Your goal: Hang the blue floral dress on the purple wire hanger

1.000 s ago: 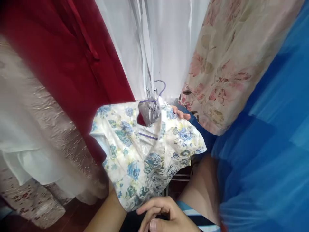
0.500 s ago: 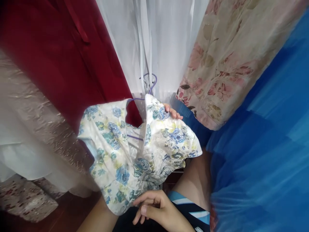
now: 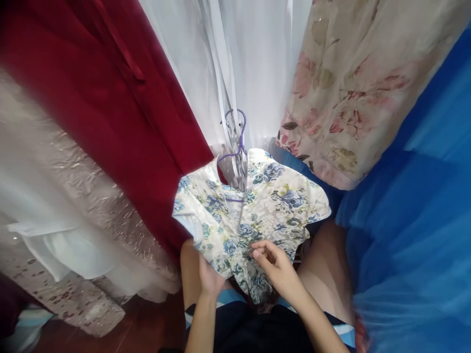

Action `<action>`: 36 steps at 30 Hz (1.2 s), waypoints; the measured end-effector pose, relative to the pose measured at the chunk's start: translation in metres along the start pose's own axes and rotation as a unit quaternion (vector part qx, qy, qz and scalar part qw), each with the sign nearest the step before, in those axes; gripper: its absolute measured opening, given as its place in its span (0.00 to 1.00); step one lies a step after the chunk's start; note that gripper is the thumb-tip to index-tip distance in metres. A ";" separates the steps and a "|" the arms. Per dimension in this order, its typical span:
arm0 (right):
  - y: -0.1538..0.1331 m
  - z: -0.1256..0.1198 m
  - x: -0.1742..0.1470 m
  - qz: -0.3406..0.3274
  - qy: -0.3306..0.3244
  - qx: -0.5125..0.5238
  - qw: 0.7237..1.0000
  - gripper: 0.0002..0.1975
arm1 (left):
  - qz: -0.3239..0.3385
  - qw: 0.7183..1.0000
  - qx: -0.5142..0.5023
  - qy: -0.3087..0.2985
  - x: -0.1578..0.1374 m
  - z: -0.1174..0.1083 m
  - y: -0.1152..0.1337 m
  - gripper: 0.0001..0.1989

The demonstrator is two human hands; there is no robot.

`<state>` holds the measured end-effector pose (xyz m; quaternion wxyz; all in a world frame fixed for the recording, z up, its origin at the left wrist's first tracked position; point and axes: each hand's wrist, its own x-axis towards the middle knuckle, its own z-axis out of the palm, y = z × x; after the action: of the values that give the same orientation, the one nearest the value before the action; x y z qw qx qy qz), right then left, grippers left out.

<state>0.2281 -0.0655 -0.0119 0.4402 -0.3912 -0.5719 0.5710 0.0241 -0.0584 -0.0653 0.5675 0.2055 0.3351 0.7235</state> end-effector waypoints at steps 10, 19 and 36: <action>-0.011 0.010 0.034 -0.045 0.074 -0.131 0.988 0.17 | 0.104 0.940 0.326 0.012 -0.029 0.015 -0.012 0.27; 0.003 0.022 0.006 -0.012 0.017 -0.091 0.996 0.19 | 0.390 0.822 0.364 0.199 -0.039 0.017 -0.004 0.29; -0.016 0.010 0.010 0.005 -0.033 0.010 0.999 0.12 | 0.289 0.765 0.568 -0.096 -0.029 0.052 -0.022 0.06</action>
<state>0.2161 -0.0594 0.0051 0.4223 -0.3701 -0.5784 0.5917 0.0821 -0.0700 -0.0433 0.1405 0.6455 0.5531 0.5076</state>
